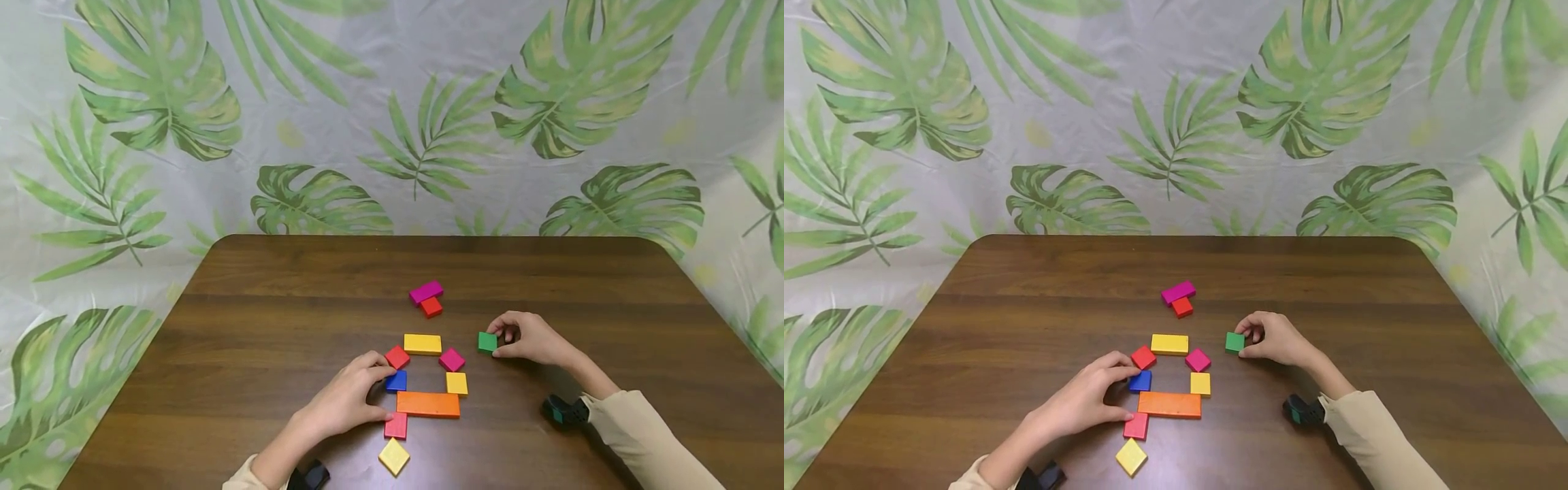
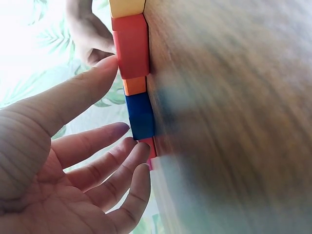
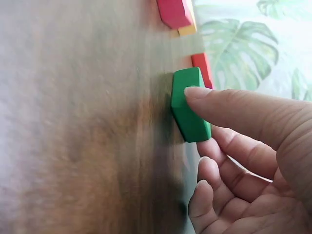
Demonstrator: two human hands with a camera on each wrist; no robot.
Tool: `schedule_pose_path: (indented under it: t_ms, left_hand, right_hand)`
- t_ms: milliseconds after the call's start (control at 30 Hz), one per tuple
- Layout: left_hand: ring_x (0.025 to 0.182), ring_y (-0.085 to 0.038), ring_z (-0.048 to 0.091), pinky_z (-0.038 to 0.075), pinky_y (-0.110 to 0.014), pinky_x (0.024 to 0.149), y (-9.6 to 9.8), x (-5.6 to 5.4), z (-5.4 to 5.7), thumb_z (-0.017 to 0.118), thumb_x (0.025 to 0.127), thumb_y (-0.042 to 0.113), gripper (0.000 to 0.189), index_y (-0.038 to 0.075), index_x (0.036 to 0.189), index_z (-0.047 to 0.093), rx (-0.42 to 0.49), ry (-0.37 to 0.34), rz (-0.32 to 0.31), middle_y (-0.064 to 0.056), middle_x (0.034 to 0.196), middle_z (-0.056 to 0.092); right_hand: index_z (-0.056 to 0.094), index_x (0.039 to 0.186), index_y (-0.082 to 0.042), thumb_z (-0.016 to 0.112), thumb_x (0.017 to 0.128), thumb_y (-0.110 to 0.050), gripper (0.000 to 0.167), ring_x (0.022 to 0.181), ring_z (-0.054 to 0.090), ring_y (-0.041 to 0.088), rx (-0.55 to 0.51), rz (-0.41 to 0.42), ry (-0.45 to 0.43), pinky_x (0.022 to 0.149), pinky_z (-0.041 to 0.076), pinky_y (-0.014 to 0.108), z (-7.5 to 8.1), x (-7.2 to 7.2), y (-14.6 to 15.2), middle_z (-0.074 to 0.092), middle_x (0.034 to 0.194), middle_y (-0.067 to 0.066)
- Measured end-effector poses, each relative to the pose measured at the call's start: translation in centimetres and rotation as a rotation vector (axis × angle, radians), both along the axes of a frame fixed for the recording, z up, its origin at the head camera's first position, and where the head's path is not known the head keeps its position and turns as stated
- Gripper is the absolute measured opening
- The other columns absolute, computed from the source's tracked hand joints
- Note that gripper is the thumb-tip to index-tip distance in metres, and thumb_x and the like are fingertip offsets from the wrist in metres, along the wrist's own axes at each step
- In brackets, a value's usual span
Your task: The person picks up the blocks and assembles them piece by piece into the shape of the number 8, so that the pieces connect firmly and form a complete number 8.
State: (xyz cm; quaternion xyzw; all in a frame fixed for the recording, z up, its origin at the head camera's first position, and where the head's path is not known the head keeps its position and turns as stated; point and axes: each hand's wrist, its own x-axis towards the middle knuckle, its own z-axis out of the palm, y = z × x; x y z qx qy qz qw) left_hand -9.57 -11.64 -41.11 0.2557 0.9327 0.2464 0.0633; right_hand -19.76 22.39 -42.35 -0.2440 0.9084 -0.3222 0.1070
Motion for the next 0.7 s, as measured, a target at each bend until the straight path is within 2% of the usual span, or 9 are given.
schedule_pose_path:
  t_ms: [200, 367, 700]
  left_hand:
    - [0.105, -0.013, 0.053, 0.046, -0.034, 0.096, 0.0, 0.0, 0.0, 0.079, 0.074, 0.030, 0.055, 0.005, 0.121, 0.062, 0.007, 0.020, -0.011, 0.001, 0.114, 0.056]
    - [0.105, -0.013, 0.053, 0.046, -0.034, 0.095, 0.1, 0.0, 0.1, 0.079, 0.074, 0.029, 0.055, 0.005, 0.121, 0.062, 0.015, 0.007, -0.014, 0.000, 0.114, 0.056]
    - [0.105, -0.014, 0.053, 0.046, -0.034, 0.095, 0.0, -0.1, 0.3, 0.079, 0.074, 0.029, 0.055, 0.004, 0.121, 0.062, 0.011, -0.002, -0.012, -0.001, 0.115, 0.056]
  right_hand:
    - [0.066, 0.095, -0.010, 0.079, 0.072, -0.020, 0.028, 0.070, 0.044, 0.003, -0.002, 0.024, 0.011, 0.059, 0.039, 0.017, 0.2, 1.7, 0.2, 0.055, 0.079, 0.000]
    - [0.066, 0.092, -0.012, 0.080, 0.071, -0.021, 0.027, 0.069, 0.043, 0.001, -0.024, 0.065, 0.040, 0.058, 0.039, 0.017, 0.5, 3.6, 0.1, 0.054, 0.078, -0.002]
    - [0.066, 0.089, -0.016, 0.082, 0.067, -0.017, 0.027, 0.069, 0.043, -0.001, -0.023, 0.123, 0.041, 0.059, 0.041, 0.018, 1.0, 6.5, -0.4, 0.055, 0.077, -0.006]
